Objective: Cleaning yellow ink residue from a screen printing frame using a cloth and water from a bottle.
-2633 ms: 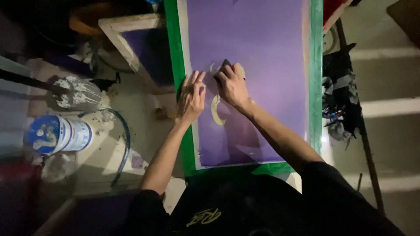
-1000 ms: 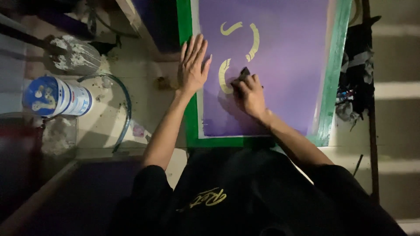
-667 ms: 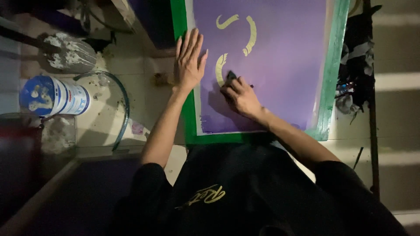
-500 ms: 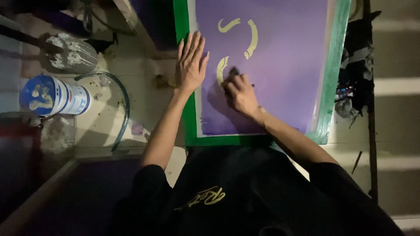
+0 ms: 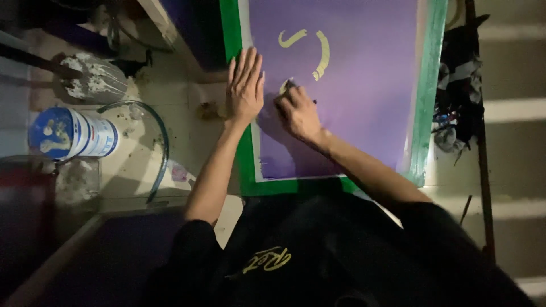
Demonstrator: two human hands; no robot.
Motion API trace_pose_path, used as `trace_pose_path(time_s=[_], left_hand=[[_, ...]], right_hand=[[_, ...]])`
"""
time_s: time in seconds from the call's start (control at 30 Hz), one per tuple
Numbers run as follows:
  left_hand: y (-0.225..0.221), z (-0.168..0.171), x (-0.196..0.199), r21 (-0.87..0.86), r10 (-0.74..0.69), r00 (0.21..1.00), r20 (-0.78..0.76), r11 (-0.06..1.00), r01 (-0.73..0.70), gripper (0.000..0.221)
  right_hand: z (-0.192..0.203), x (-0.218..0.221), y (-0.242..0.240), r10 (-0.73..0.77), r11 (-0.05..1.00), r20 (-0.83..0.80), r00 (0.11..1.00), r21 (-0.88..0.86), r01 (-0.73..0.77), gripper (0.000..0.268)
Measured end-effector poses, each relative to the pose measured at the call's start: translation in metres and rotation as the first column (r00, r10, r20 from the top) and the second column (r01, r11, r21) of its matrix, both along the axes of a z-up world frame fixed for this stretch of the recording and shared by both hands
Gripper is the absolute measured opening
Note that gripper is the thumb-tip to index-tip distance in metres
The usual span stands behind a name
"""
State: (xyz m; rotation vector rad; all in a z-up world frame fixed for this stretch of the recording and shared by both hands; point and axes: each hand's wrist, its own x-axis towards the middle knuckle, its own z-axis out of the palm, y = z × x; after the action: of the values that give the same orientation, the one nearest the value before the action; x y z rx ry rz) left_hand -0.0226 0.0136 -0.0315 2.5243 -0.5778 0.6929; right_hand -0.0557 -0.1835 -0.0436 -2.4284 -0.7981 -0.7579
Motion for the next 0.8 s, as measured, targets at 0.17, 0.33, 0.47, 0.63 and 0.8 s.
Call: trace_pose_path(time_s=[0.17, 0.33, 0.47, 0.63, 0.8], left_hand=[[0.004, -0.005, 0.009, -0.022, -0.003, 0.997, 0.082, 1.0, 0.005, 0.044], [-0.001, -0.01, 0.011, -0.06, 0.018, 0.997, 0.073, 0.998, -0.013, 0.045], [-0.002, -0.02, 0.012, 0.019, 0.068, 0.995, 0.074, 0.997, -0.07, 0.045], [-0.028, 0.007, -0.01, 0.038, 0.203, 0.978, 0.054, 0.978, -0.205, 0.051], [-0.033, 0.006, -0.01, 0.108, 0.256, 0.966, 0.036, 0.96, -0.258, 0.066]], right_hand=[[0.001, 0.0, -0.024, 0.234, 0.97, 0.078, 0.969, 0.048, -0.238, 0.012], [-0.014, 0.014, -0.045, 0.033, 0.993, 0.05, 0.998, 0.114, -0.038, 0.014], [-0.041, -0.026, -0.083, 0.18, 0.983, -0.045, 0.983, -0.022, -0.181, 0.015], [-0.015, -0.037, -0.108, -0.041, 0.998, -0.068, 0.997, 0.047, 0.044, 0.015], [-0.048, -0.079, -0.132, 0.134, 0.958, -0.13, 0.982, -0.237, -0.162, 0.045]])
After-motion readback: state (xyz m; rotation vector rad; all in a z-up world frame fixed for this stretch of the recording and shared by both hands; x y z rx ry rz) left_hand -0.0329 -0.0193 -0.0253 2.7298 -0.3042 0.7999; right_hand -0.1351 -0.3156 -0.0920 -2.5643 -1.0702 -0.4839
